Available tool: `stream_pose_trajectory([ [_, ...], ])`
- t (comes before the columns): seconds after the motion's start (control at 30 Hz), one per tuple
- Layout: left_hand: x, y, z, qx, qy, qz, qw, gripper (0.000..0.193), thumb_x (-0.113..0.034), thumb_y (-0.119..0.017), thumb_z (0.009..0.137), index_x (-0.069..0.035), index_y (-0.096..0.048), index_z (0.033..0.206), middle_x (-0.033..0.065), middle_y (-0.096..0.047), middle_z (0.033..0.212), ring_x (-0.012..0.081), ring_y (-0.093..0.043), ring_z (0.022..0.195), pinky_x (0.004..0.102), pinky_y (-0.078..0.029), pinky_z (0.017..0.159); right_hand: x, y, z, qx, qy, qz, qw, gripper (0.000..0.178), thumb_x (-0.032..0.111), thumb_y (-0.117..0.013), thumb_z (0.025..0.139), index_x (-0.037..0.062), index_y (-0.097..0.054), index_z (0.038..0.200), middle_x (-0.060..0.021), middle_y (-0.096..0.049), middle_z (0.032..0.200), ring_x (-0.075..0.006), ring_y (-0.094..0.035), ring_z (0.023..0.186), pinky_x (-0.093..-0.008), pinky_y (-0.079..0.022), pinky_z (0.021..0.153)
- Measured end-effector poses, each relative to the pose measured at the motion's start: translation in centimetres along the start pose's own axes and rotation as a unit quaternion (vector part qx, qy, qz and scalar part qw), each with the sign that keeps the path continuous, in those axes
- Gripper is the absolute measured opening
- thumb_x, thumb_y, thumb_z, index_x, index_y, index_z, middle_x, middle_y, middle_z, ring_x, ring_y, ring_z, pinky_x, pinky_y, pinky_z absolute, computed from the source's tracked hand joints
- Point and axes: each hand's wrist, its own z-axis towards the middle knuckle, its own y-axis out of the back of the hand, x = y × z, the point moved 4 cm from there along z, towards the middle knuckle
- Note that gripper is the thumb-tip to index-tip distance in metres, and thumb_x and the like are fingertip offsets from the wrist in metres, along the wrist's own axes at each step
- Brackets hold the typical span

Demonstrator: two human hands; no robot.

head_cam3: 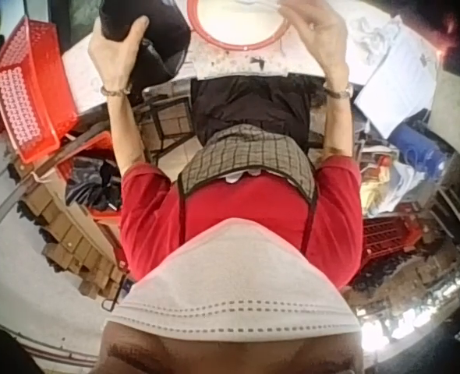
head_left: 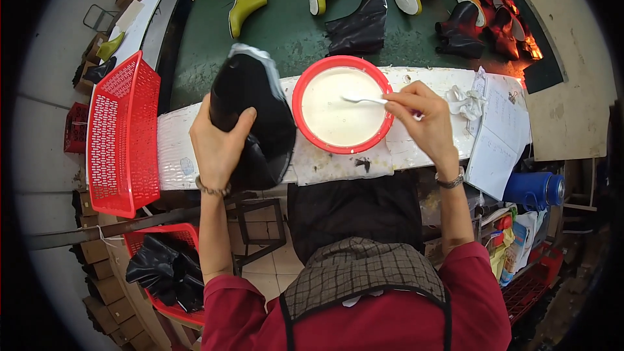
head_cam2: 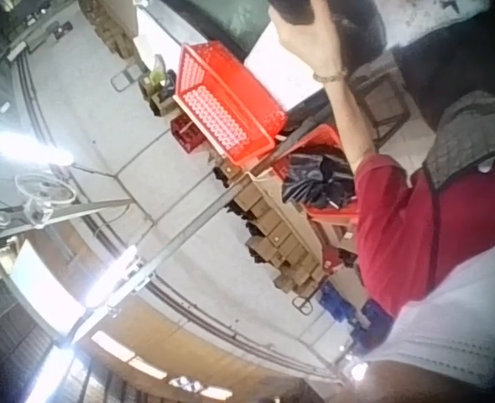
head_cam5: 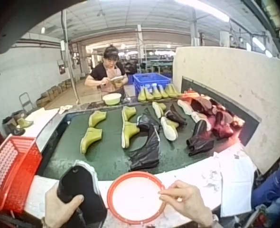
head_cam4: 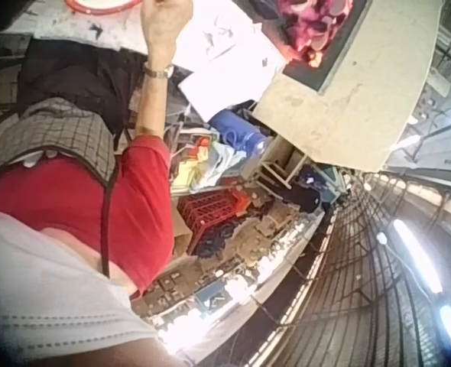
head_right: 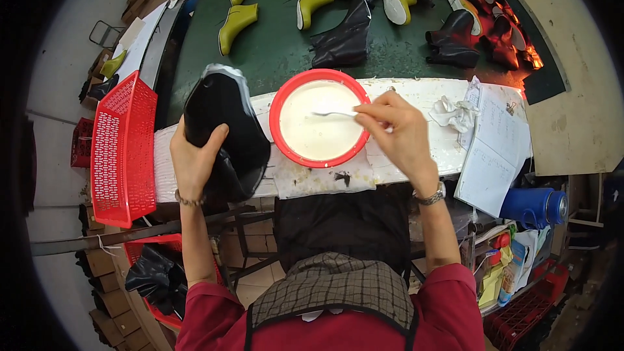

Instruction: Applying glue to the interior and edges of black shoe upper components using a small brush and a bowl of glue.

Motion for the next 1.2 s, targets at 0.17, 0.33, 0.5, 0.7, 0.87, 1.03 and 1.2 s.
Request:
stream_pose_trajectory([
  [0.17, 7.3, -0.9, -0.2, 0.028, -0.043, -0.015, 0.999, 0.092, -0.024, -0.09, 0.073, -0.002, -0.042, 0.148, 0.0201, -0.064, 0.128, 0.0269, -0.063, 0.113, 0.0362, -0.05, 0.098, -1.6, 0.8, -0.4, 0.062, -0.054, -0.274, 0.958, 0.017, 0.023, -0.08, 0.081, 0.0108, -0.079, 0.092, -0.0031, -0.067, 0.081, -0.0226, -0.067, 0.069, -0.0352, -0.049, 0.059],
  [0.33, 9.4, -1.0, -4.9, 0.158, -0.071, 0.232, 0.957, 0.149, -0.058, -0.095, 0.049, -0.004, -0.014, 0.162, 0.0267, -0.038, 0.155, 0.0397, -0.039, 0.141, 0.0527, -0.027, 0.112, -1.3, 1.1, -0.5, 0.052, -0.024, -0.278, 0.959, 0.015, 0.023, -0.08, 0.081, 0.0099, -0.078, 0.089, -0.0028, -0.066, 0.08, -0.0233, -0.066, 0.067, -0.0359, -0.049, 0.059],
  [0.5, 8.2, -1.0, -7.0, 0.257, 0.014, 0.436, 0.863, 0.156, -0.038, -0.101, 0.043, -0.018, -0.004, 0.164, 0.0261, -0.013, 0.165, 0.0523, -0.034, 0.139, 0.0661, -0.04, 0.102, -1.5, 1.4, -0.8, 0.047, -0.109, -0.231, 0.966, 0.015, 0.022, -0.079, 0.085, 0.0084, -0.078, 0.092, -0.005, -0.066, 0.08, -0.0227, -0.065, 0.066, -0.0339, -0.048, 0.058],
  [0.7, 10.3, 0.8, -8.1, 0.19, -0.045, 0.283, 0.939, 0.125, 0.005, -0.077, 0.056, -0.016, -0.017, 0.163, 0.0223, -0.026, 0.16, 0.0476, -0.039, 0.134, 0.0553, -0.042, 0.105, -2.1, 2.2, -1.4, 0.014, -0.109, -0.176, 0.978, 0.015, 0.018, -0.078, 0.086, 0.0057, -0.078, 0.094, -0.0072, -0.065, 0.078, -0.0193, -0.063, 0.063, -0.0311, -0.047, 0.058],
  [0.87, 9.9, 0.8, -7.8, 0.081, -0.045, 0.132, 0.987, 0.104, 0.017, -0.064, 0.063, -0.005, -0.027, 0.158, 0.023, -0.038, 0.151, 0.0457, -0.041, 0.135, 0.0462, -0.034, 0.116, -3.3, 2.1, -2.1, 0.032, -0.124, -0.189, 0.974, 0.014, 0.014, -0.077, 0.086, 0.005, -0.077, 0.097, -0.0069, -0.065, 0.079, -0.0165, -0.061, 0.064, -0.0287, -0.047, 0.058],
  [1.03, 3.5, -0.8, -7.9, 0.1, -0.141, 0.146, 0.974, 0.101, 0.014, -0.066, 0.069, -0.001, -0.023, 0.158, 0.0285, -0.026, 0.159, 0.0469, -0.031, 0.144, 0.0488, -0.026, 0.12, -1.2, 1.3, -0.9, -0.024, -0.102, -0.08, 0.991, 0.014, 0.01, -0.077, 0.087, 0.0043, -0.078, 0.1, -0.0047, -0.065, 0.082, -0.0111, -0.059, 0.066, -0.0249, -0.046, 0.059],
  [1.2, 0.4, -2.2, -7.5, 0.122, -0.182, 0.103, 0.97, 0.102, 0.008, -0.074, 0.071, -0.002, -0.022, 0.159, 0.0287, -0.023, 0.161, 0.047, -0.03, 0.146, 0.0491, -0.027, 0.12, 1.5, -1.6, -0.4, 0.061, -0.079, 0.067, 0.993, 0.018, 0.006, -0.078, 0.086, 0.0046, -0.078, 0.104, -0.002, -0.066, 0.086, -0.0064, -0.057, 0.069, -0.0212, -0.044, 0.06],
])
